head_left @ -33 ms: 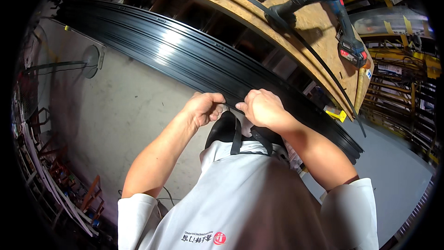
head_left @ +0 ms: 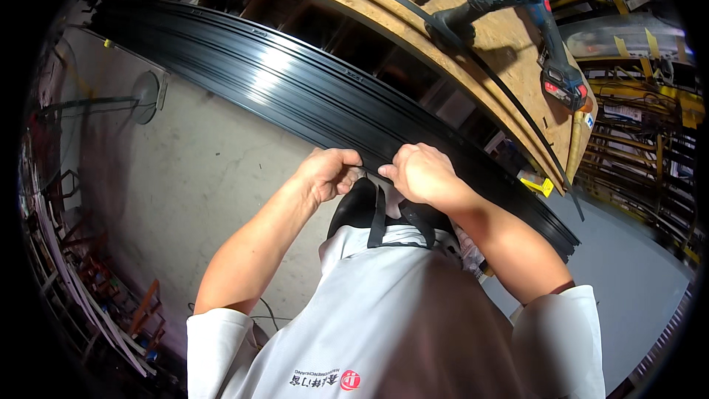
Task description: The person inserts a long flexible black strip into a groove on a black metal profile and pulls it through the length of the object by hand.
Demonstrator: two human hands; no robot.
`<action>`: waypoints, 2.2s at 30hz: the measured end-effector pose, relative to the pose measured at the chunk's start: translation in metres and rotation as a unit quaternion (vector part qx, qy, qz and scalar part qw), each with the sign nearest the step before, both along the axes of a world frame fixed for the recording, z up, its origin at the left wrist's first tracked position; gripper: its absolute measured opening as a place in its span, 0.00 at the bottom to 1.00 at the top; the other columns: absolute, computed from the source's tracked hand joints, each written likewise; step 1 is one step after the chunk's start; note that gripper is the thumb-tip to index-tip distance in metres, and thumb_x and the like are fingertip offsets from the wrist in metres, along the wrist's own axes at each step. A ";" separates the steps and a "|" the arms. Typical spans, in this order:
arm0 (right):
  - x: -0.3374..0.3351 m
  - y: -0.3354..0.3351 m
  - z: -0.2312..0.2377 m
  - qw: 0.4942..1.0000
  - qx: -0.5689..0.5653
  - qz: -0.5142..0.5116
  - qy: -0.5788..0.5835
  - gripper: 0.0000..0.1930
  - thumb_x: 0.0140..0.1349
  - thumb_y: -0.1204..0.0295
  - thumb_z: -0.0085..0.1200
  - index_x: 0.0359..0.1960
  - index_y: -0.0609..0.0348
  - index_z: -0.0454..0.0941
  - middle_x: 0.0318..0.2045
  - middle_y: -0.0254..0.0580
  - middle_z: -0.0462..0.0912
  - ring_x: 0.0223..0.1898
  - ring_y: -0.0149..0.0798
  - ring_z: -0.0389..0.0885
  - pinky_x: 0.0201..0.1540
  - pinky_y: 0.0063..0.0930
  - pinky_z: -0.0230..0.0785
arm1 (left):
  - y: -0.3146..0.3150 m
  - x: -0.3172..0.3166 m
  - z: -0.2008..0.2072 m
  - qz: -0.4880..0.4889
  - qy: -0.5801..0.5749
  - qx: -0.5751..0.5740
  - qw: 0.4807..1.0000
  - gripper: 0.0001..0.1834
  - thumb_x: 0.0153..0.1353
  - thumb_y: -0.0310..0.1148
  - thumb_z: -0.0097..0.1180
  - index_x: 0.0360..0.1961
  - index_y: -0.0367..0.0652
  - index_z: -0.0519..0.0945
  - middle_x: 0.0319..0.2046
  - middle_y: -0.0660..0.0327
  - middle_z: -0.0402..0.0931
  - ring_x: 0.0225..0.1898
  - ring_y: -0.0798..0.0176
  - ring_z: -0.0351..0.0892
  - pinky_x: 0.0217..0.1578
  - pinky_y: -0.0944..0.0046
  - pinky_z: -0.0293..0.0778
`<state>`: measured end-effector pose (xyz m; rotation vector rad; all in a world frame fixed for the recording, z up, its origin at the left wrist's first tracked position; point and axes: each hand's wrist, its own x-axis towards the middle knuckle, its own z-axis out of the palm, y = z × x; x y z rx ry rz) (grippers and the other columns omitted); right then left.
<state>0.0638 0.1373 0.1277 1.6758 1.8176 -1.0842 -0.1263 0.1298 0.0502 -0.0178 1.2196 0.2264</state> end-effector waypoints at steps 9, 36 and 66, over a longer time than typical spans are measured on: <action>0.003 -0.005 0.000 1.000 0.024 0.002 0.013 0.22 0.67 0.55 0.55 0.26 0.62 0.86 0.29 0.56 0.85 0.39 0.57 0.84 0.44 0.46 0.76 | -0.003 0.008 -0.001 0.025 0.026 -0.019 0.999 0.04 0.60 0.24 0.57 0.28 0.37 0.76 0.18 0.60 0.70 0.15 0.67 0.67 0.10 0.70 0.60; -0.085 0.065 0.001 0.993 -0.031 0.082 -0.073 0.21 0.67 0.52 0.54 0.26 0.54 0.86 0.28 0.48 0.86 0.32 0.52 0.86 0.36 0.43 0.77 | 0.063 -0.098 0.003 0.049 -0.041 -0.069 0.996 0.07 0.57 0.19 0.60 0.25 0.37 0.74 0.18 0.60 0.71 0.15 0.69 0.65 0.13 0.70 0.56; -0.263 0.151 -0.010 1.000 0.028 0.005 -0.005 0.19 0.65 0.54 0.57 0.30 0.57 0.87 0.31 0.51 0.86 0.37 0.54 0.86 0.40 0.43 0.78 | 0.154 -0.248 -0.004 0.048 -0.060 -0.083 0.994 0.13 0.60 0.23 0.57 0.20 0.44 0.70 0.16 0.67 0.63 0.14 0.73 0.58 0.15 0.71 0.52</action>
